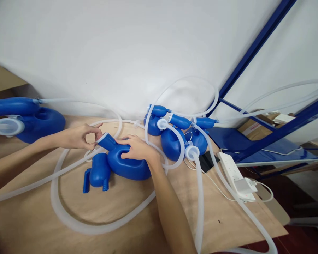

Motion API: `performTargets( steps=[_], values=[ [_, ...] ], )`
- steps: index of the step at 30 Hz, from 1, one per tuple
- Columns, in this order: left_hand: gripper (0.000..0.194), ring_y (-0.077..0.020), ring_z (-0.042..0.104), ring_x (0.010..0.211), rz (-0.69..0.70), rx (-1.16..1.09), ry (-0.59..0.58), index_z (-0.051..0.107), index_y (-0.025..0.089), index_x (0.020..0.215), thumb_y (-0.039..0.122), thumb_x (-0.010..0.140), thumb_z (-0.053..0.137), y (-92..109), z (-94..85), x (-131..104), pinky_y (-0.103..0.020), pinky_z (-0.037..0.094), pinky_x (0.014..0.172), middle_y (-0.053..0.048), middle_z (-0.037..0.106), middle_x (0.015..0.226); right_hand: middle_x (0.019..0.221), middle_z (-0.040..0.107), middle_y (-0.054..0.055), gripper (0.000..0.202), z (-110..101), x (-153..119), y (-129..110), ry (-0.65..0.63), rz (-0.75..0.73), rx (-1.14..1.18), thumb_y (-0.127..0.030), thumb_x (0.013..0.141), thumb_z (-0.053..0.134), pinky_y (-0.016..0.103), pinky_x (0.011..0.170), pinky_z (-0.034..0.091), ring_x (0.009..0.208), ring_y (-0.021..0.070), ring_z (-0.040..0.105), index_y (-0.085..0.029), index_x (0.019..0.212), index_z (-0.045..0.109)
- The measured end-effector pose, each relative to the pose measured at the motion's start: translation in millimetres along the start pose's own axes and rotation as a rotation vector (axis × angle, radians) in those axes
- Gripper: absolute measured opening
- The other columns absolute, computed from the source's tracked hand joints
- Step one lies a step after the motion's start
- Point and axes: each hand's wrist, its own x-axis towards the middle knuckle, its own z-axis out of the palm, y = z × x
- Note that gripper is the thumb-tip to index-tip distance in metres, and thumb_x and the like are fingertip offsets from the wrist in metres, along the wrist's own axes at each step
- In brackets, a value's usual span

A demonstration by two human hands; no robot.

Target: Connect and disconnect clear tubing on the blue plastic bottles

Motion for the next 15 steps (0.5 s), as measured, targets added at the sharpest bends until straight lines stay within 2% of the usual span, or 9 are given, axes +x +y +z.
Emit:
performTargets(
  steps=[3,6,9,11,13,15],
  values=[
    [0.015,-0.0194,0.066,0.080,0.048,0.054,-0.015,0.067,0.023,0.080,0.033,0.068,0.068,4.6,-0.2,-3.0,-0.038,0.044,0.118,0.006,0.062,0.070,0.146,0.063,0.010,0.068,1.4,2.2,4.9,0.009,-0.026,0.004,-0.021,0.080,0.079,0.045,0.123,0.037,0.140,0.0287,0.055,-0.026,0.146,0.065],
    [0.015,-0.0229,0.068,0.091,0.075,0.101,-0.008,0.065,0.023,0.082,0.030,0.069,0.067,5.4,0.9,-5.1,-0.041,0.040,0.122,0.004,0.062,0.073,0.143,0.065,0.009,0.069,1.7,3.2,7.4,0.013,-0.046,0.022,-0.018,0.078,0.080,0.046,0.123,0.038,0.137,0.0287,0.057,-0.027,0.145,0.066],
    [0.011,-0.0198,0.066,0.080,0.148,0.133,0.004,0.061,0.023,0.080,0.027,0.071,0.064,4.1,5.0,-10.0,-0.043,0.039,0.122,0.004,0.060,0.074,0.142,0.066,0.008,0.069,1.1,3.0,8.7,-0.005,-0.056,0.038,-0.017,0.077,0.079,0.045,0.123,0.038,0.137,0.0284,0.057,-0.028,0.144,0.067],
    [0.009,-0.0175,0.061,0.071,0.210,0.152,0.023,0.057,0.022,0.078,0.025,0.073,0.063,3.7,9.8,-14.9,-0.041,0.045,0.115,0.004,0.058,0.073,0.144,0.065,0.008,0.068,0.4,2.1,9.0,-0.032,-0.072,0.046,-0.017,0.078,0.079,0.044,0.124,0.036,0.139,0.0280,0.055,-0.028,0.144,0.067],
    [0.009,-0.0182,0.059,0.071,0.262,0.178,0.054,0.054,0.022,0.079,0.023,0.075,0.061,3.9,15.9,-20.3,-0.036,0.053,0.094,0.002,0.058,0.075,0.145,0.064,0.008,0.068,-0.5,0.8,8.3,-0.057,-0.094,0.059,-0.017,0.078,0.079,0.043,0.125,0.035,0.140,0.0277,0.055,-0.028,0.144,0.067],
    [0.009,-0.0190,0.058,0.071,0.316,0.203,0.081,0.051,0.022,0.078,0.019,0.076,0.058,3.9,21.7,-24.8,-0.030,0.050,0.074,-0.001,0.059,0.078,0.145,0.065,0.007,0.067,-1.6,-1.0,5.9,-0.070,-0.102,0.076,-0.016,0.078,0.079,0.043,0.126,0.035,0.140,0.0278,0.056,-0.028,0.143,0.068]
  ],
)
